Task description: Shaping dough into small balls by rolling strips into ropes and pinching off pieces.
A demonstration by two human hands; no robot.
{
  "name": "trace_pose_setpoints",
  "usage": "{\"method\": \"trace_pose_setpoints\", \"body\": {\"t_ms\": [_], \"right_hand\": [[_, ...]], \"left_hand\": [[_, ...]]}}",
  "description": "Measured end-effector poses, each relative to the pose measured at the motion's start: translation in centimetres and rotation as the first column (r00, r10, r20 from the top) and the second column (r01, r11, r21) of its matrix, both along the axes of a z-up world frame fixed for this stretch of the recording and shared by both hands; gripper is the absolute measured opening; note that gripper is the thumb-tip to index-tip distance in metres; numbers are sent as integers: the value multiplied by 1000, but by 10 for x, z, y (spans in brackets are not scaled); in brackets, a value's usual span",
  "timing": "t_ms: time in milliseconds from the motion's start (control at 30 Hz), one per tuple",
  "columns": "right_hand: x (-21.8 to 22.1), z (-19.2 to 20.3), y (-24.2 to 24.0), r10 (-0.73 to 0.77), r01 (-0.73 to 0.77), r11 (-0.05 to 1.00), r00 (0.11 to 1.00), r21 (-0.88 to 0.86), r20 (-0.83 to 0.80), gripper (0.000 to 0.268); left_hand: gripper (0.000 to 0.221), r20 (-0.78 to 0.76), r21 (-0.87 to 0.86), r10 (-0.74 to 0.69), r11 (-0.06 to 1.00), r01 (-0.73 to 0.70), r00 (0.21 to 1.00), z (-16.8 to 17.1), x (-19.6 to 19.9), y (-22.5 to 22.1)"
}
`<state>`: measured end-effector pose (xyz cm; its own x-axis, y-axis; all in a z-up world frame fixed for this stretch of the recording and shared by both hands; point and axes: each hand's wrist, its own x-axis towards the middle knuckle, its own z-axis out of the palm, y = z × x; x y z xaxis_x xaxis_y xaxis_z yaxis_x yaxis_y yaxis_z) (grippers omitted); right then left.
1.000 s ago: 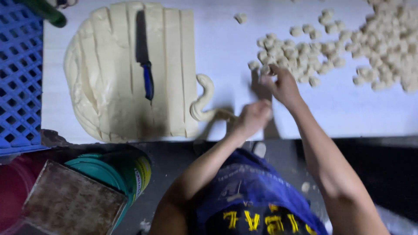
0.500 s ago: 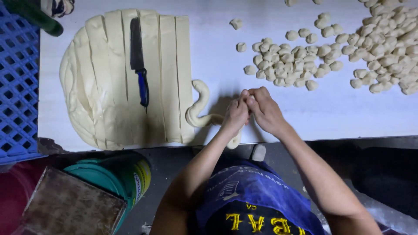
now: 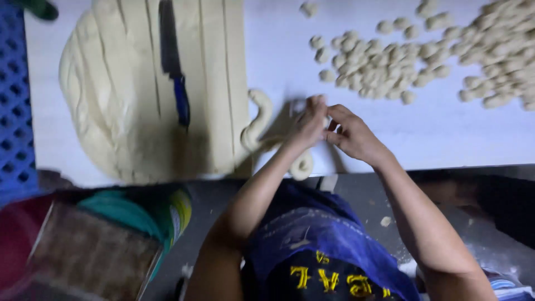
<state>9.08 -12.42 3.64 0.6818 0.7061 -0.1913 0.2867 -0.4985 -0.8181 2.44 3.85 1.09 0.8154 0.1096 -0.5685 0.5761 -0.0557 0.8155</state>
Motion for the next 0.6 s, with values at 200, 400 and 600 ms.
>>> {"method": "trace_pose_setpoints", "body": {"t_ms": [200, 400, 600], "right_hand": [[3, -15, -6, 38, -44, 999, 981, 27, 189, 37], [1, -55, 9, -194, 180, 978, 969, 105, 153, 41], [88, -125, -7, -330, 354, 935, 879, -6, 346, 38]], "left_hand": [[67, 131, -105, 103, 990, -89, 986, -40, -7, -28], [65, 233, -39, 260, 965, -259, 937, -31, 1, -44], [55, 407, 86, -131, 991, 105, 904, -69, 2, -57]]}}
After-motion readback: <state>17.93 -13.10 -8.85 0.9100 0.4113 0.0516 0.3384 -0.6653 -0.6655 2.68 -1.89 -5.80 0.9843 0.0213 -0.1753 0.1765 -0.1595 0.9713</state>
